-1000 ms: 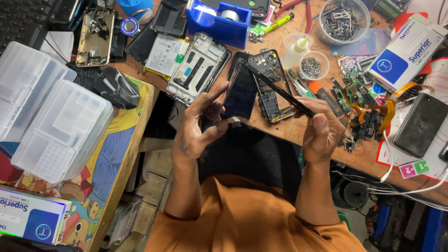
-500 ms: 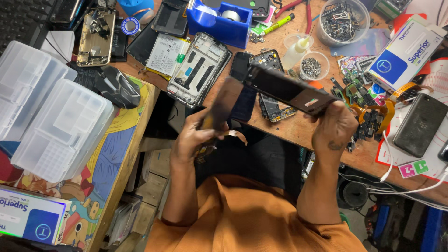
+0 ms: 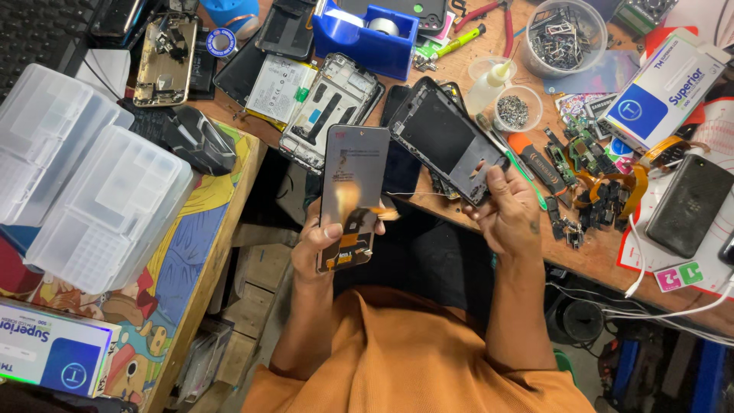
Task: The person disassembles a smartphone by removing the back cover, unscrewing internal components, and detaching the display assembly using a screwdriver and pry tool. The person then reassembles the phone by reconnecting the display and placing the back cover.
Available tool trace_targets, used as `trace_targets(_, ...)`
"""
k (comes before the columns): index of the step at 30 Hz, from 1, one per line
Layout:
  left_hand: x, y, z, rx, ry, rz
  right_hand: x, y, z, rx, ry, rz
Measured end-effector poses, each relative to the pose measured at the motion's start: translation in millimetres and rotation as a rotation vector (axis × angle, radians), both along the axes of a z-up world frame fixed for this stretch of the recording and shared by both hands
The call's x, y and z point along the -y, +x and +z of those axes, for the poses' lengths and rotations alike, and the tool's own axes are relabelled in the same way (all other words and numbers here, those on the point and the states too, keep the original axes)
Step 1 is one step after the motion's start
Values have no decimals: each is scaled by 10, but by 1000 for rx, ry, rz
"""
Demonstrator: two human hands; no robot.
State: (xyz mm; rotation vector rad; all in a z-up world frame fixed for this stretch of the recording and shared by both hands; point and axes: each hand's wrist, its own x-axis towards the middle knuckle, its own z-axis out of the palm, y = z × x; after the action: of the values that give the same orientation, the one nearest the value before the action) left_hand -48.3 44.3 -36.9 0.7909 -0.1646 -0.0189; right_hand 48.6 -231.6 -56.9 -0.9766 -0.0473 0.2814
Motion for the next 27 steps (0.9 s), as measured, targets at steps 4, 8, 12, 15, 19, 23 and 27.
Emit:
trace_targets(4, 25, 6, -64, 49, -60, 10, -32, -49, 37, -36, 8, 41)
trace_targets(8, 44, 5, -102, 80, -102, 8, -60, -49, 52, -36, 59, 55)
trace_targets(12, 93, 7, -124, 48, -198, 29, -68, -47, -1, -25, 74, 60)
trace_targets(15, 123, -1, -133, 75, -234, 44, -72, -44, -34, -18, 52, 57)
trace_targets(19, 126, 14, -149, 76, -265, 30, -89, -43, -37, -17, 22, 40)
trace_targets(23, 126, 62, -134, 75, -297, 52, -127, -42, 12, 4, -3, 39)
trace_targets(27, 133, 82, -74, 90, -294, 89, -169, -76, 104, 59, -61, 21)
